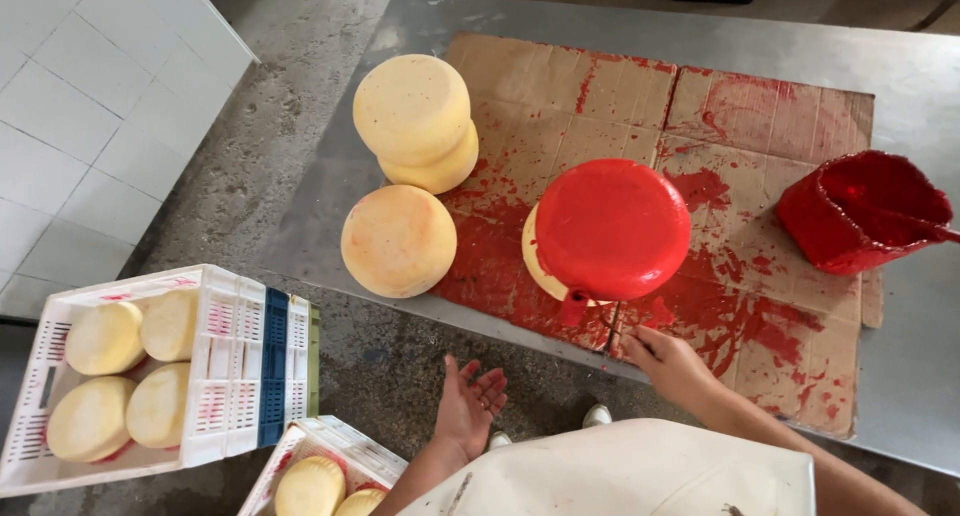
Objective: Applying a red protective coating to cheese wheels using a small paint roller on a workbench.
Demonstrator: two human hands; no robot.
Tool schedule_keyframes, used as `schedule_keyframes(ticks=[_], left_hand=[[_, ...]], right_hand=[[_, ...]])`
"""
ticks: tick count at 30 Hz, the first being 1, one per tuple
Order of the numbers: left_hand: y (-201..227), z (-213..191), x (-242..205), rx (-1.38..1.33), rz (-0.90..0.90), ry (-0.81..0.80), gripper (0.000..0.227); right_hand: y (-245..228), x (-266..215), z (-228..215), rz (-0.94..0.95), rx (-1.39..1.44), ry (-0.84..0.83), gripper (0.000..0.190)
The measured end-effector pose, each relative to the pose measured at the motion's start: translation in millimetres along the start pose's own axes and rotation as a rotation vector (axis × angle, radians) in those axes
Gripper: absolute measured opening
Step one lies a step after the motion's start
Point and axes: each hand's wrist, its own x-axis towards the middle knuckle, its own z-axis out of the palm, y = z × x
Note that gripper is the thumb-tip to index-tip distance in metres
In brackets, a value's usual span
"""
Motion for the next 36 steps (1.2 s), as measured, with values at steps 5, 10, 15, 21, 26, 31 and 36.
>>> schedule_keyframes(ticks=[5, 10, 15, 21, 26, 31, 36], left_hand=[[21.7, -9.4, -9.8, 0.058, -0.04, 0.024, 0.075], [21.1, -39.3, 14.9, 0.067, -0.014, -0.012, 0.067], [36.9, -29.0, 1.4, 0.099, -0.034, -0.017, 0.067], [47.7, -50.7, 6.4, 0.081, -0.065, -0.026, 0.069], [51.2, -54.2, 5.3, 0.09, -0.08, -0.006, 0.07], [46.5, -50.0, 7.8, 0.109, -0.069, -0.044, 0.065], [47.7, -62.2, 10.1, 0.095, -0.089, -0.069, 0.069]], right_hand=[[4.7, -29.9, -23.3, 0.176, -0.063, 0.004, 0.039], [5.8, -26.7, -22.9, 0.208, -0.252, 0.032, 0.046], [-22.2, -19.0, 10.1, 0.198, -0.125, 0.043, 0.045], [24.9, -31.4, -8.1, 0.308, -0.033, 0.127, 0.042], [-17.9, -30.6, 25.5, 0.351, -0.073, 0.115, 0.045], [-66.1, 12.8, 88.4, 0.14, 0.05, 0.256, 0.042], [-42.9, -21.6, 69.3, 0.235, -0.037, 0.304, 0.042]])
